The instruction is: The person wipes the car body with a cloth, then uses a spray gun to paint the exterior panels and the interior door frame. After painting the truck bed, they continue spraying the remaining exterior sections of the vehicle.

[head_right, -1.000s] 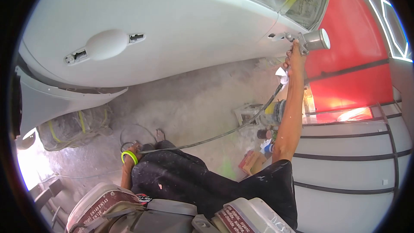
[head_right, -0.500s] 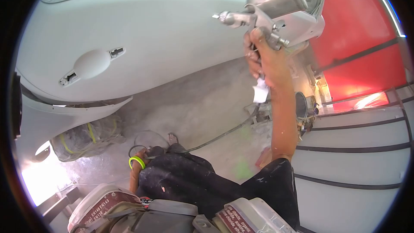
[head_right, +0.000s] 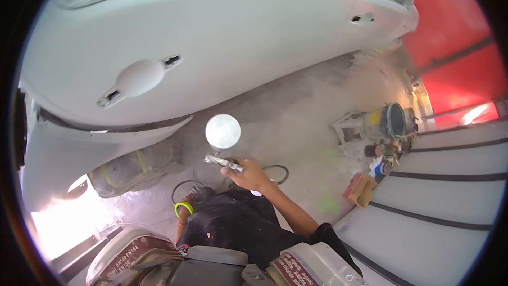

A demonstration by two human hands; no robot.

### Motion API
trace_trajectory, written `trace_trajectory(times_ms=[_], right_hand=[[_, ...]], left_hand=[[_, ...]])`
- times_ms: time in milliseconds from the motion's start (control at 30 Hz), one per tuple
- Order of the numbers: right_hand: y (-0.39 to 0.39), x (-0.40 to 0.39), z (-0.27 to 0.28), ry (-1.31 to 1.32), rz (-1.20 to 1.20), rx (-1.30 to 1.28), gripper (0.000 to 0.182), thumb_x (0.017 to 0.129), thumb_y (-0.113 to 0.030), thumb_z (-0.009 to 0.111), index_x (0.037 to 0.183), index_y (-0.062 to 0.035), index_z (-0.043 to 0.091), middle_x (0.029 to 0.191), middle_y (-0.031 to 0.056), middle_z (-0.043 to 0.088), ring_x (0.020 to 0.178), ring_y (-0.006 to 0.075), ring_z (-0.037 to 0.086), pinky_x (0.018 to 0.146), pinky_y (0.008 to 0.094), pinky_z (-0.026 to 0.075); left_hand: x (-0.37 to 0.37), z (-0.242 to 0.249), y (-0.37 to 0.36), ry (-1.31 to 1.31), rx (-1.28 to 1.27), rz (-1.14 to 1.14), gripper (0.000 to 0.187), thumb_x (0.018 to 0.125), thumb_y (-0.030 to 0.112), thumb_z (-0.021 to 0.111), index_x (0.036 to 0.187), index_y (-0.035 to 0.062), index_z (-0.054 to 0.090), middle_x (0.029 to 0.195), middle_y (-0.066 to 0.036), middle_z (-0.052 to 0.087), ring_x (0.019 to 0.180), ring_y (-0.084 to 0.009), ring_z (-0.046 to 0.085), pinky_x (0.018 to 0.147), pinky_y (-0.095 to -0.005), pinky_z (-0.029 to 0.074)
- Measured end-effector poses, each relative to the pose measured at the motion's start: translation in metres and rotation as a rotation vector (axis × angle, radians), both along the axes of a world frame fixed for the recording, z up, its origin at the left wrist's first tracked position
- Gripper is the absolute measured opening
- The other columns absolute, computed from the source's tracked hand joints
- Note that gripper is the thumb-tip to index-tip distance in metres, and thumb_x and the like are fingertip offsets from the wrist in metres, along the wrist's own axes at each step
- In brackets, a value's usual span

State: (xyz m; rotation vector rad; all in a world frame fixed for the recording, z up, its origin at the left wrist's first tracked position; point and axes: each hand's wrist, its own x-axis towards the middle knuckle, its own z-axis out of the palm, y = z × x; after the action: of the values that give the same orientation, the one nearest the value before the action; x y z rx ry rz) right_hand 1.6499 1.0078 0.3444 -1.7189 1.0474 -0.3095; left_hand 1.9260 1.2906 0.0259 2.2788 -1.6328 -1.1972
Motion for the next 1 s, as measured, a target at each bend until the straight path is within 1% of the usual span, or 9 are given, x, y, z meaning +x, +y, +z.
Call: trace_trajectory(times_ms=[67, 100, 200, 267, 400, 433, 567, 867, 1000], right_hand=[[0.033, 0.023, -0.017, 0.008, 0.008, -0.08, 0.041, 0.092, -0.037, 0.075, 0.117, -0.005, 0.073, 0.085, 0.0167, 0.074, 0.077, 0.027, 0.074, 0.072, 0.0358, 0.055], [0.05, 0.035, -0.032, -0.004, -0.009, -0.044, 0.042, 0.092, -0.037, 0.075, 0.116, -0.0033, 0.073, 0.085, 0.0168, 0.073, 0.078, 0.0246, 0.073, 0.072, 0.0353, 0.055], [0.082, 0.076, -0.042, -0.104, -0.021, -0.015, 0.042, 0.094, -0.034, 0.073, 0.114, 0.003, 0.073, 0.087, 0.0145, 0.074, 0.078, 0.0168, 0.071, 0.071, 0.0344, 0.055], [0.098, 0.112, -0.018, -0.174, -0.032, 0.009, 0.042, 0.096, -0.034, 0.072, 0.114, 0.0043, 0.072, 0.089, 0.0114, 0.075, 0.079, 0.014, 0.069, 0.07, 0.0323, 0.054], [0.137, 0.152, 0.023, -0.35, -0.189, -0.052, 0.045, 0.1, -0.037, 0.069, 0.115, 0.0052, 0.071, 0.091, 0.0082, 0.076, 0.066, 0.0087, 0.063, 0.059, 0.0261, 0.049], [0.147, 0.165, 0.039, -0.371, -0.235, 0.012, 0.048, 0.1, -0.042, 0.069, 0.115, 0.0031, 0.071, 0.092, 0.0094, 0.075, 0.054, 0.0034, 0.053, 0.047, 0.0214, 0.04], [0.165, 0.2, 0.065, -0.505, -0.263, 0.043, 0.05, 0.102, -0.045, 0.062, 0.12, 0.0011, 0.063, 0.098, 0.0116, 0.073, 0.045, 0.0073, 0.047, 0.04, 0.0225, 0.034], [0.176, 0.289, 0.164, -0.766, -0.215, 0.048, 0.049, 0.101, -0.05, 0.063, 0.116, -0.0033, 0.064, 0.093, 0.0059, 0.068, 0.049, 0.0029, 0.046, 0.04, 0.0211, 0.034], [0.164, 0.307, 0.099, -0.594, -0.299, 0.103, 0.043, 0.104, -0.046, 0.061, 0.107, -0.0027, 0.062, 0.09, 0.007, 0.066, 0.042, 0.003, 0.039, 0.037, 0.0225, 0.031]], left_hand=[[0.032, -0.066, 0.041, -0.129, -0.05, -0.211, 0.044, 0.081, 0.023, 0.074, 0.123, 0.0114, 0.069, 0.117, -0.019, 0.074, 0.114, -0.0366, 0.069, 0.095, -0.0451, 0.055], [0.046, -0.077, 0.057, -0.13, -0.064, -0.132, 0.046, 0.082, 0.025, 0.073, 0.126, 0.011, 0.068, 0.119, -0.019, 0.073, 0.115, -0.0383, 0.068, 0.097, -0.0465, 0.055], [0.078, 0.021, 0.044, -0.039, 0.327, 0.015, 0.054, 0.084, 0.036, 0.075, 0.131, 0.0101, 0.065, 0.124, -0.021, 0.07, 0.118, -0.0407, 0.065, 0.101, -0.0477, 0.053], [0.11, 0.064, 0.066, -0.031, 0.264, 0.14, 0.057, 0.083, 0.042, 0.077, 0.129, 0.0109, 0.066, 0.123, -0.022, 0.07, 0.118, -0.0405, 0.066, 0.1, -0.048, 0.053], [0.139, 0.054, 0.139, -0.062, 0.185, 0.192, 0.062, 0.08, 0.049, 0.08, 0.127, 0.0111, 0.067, 0.119, -0.022, 0.072, 0.115, -0.0408, 0.067, 0.098, -0.0489, 0.054], [0.148, 0.052, 0.156, -0.031, 0.182, 0.231, 0.061, 0.079, 0.049, 0.081, 0.125, 0.0116, 0.068, 0.119, -0.022, 0.072, 0.114, -0.0409, 0.067, 0.097, -0.0486, 0.054], [0.17, 0.067, 0.189, 0.033, 0.199, 0.254, 0.06, 0.078, 0.05, 0.082, 0.123, 0.0131, 0.069, 0.118, -0.021, 0.072, 0.114, -0.0404, 0.068, 0.097, -0.0479, 0.054], [0.19, 0.056, 0.238, -0.02, 0.13, 0.254, 0.053, 0.081, 0.042, 0.082, 0.121, 0.0099, 0.068, 0.102, -0.019, 0.076, 0.104, -0.0387, 0.071, 0.094, -0.0475, 0.054], [0.171, 0.094, 0.227, -0.029, 0.143, 0.274, 0.043, 0.082, 0.026, 0.077, 0.121, 0.0094, 0.069, 0.109, -0.022, 0.074, 0.108, -0.0399, 0.07, 0.095, -0.0473, 0.054]])
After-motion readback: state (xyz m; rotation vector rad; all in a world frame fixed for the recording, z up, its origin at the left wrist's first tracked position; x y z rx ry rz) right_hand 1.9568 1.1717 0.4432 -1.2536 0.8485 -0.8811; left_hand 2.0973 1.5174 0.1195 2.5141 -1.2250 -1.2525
